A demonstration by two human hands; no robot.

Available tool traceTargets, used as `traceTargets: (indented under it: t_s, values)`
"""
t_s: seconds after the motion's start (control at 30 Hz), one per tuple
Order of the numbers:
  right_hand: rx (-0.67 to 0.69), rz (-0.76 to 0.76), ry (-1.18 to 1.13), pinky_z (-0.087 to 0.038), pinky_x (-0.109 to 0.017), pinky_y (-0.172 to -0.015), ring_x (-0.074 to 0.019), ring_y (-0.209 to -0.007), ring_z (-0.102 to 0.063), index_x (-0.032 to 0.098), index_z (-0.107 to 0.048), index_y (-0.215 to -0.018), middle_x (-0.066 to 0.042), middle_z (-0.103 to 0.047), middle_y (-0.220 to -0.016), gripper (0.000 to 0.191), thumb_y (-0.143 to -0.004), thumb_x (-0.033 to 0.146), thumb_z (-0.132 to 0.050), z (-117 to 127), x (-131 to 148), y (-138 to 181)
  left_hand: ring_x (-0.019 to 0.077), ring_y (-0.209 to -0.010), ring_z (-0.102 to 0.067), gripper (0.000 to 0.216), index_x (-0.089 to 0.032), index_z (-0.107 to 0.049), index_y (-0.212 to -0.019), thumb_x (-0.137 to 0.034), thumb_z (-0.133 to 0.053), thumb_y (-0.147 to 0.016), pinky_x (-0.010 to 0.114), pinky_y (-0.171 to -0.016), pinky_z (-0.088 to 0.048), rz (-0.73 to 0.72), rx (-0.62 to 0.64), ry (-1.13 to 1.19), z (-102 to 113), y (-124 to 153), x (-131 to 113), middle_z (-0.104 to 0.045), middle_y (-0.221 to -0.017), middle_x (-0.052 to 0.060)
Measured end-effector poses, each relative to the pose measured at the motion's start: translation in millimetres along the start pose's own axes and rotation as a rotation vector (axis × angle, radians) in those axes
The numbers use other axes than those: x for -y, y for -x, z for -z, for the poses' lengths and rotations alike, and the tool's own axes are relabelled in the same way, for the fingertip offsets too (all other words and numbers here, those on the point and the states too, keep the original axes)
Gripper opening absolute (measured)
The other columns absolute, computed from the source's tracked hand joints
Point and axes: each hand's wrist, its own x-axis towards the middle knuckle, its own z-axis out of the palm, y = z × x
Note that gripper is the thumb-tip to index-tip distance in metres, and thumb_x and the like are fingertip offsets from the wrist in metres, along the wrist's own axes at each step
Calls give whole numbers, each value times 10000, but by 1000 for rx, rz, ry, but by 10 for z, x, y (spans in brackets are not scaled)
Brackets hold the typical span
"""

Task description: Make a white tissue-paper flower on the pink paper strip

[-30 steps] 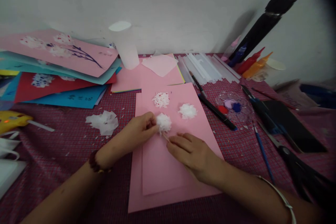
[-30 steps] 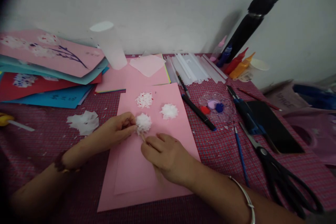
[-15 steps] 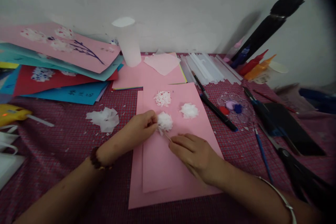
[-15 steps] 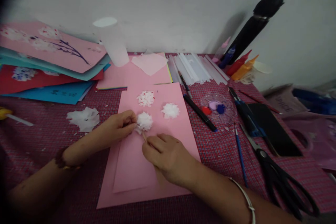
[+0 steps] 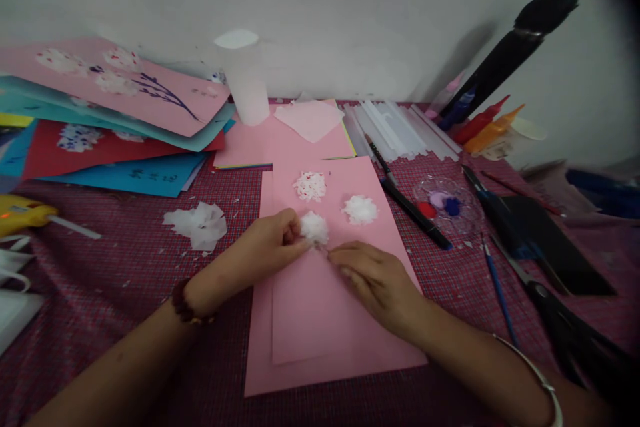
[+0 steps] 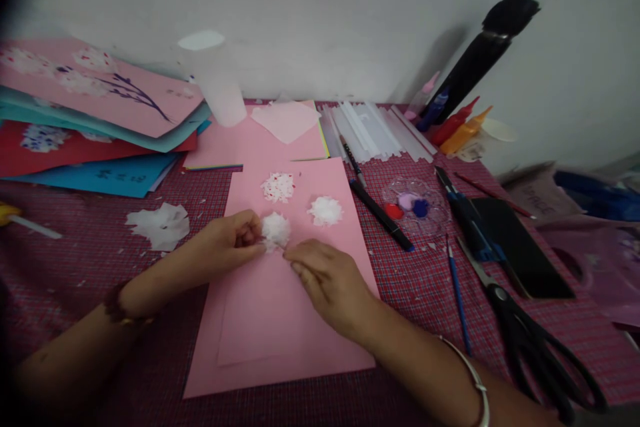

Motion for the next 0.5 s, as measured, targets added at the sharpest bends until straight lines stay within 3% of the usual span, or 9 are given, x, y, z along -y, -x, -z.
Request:
traceTargets:
  t_s: [0.1,0.2,0.5]
  values:
    - [-135,-178,-203,-494,-269,-734,-138,-824,-598,213,-600,-1021,-37,-638,-928,204,-930,174,-421,14,-36,19,95,-574,-461,84,-192,-454,-771,-168,-515,-718,228,-532,-324,-5,0,-21,-7,-3,31,-506,-638,-51]
    - [-205,-180,-314,-484,-247,-635,-122,-711,-571,229,-604,-967,-11,-621,-833,189,-937,204,-418,25,-17,13,93,-569,-460,88,-192,-456,-767,-155,-509,-706,226,-528,-322,0,-4,-32,-3,-4,36,-506,-634,-53]
    - [-36,-22,-125,-501,-285,-766,-138,-860,-609,208,-603,-998,-35,-667,-915,203,-930,159,-418,11,17,-83,89,-557,-454,165,-196,-460,-786,-186,-573,-666,213,-512,-307,39,14,-21,9,-5,-9,-488,-616,-66]
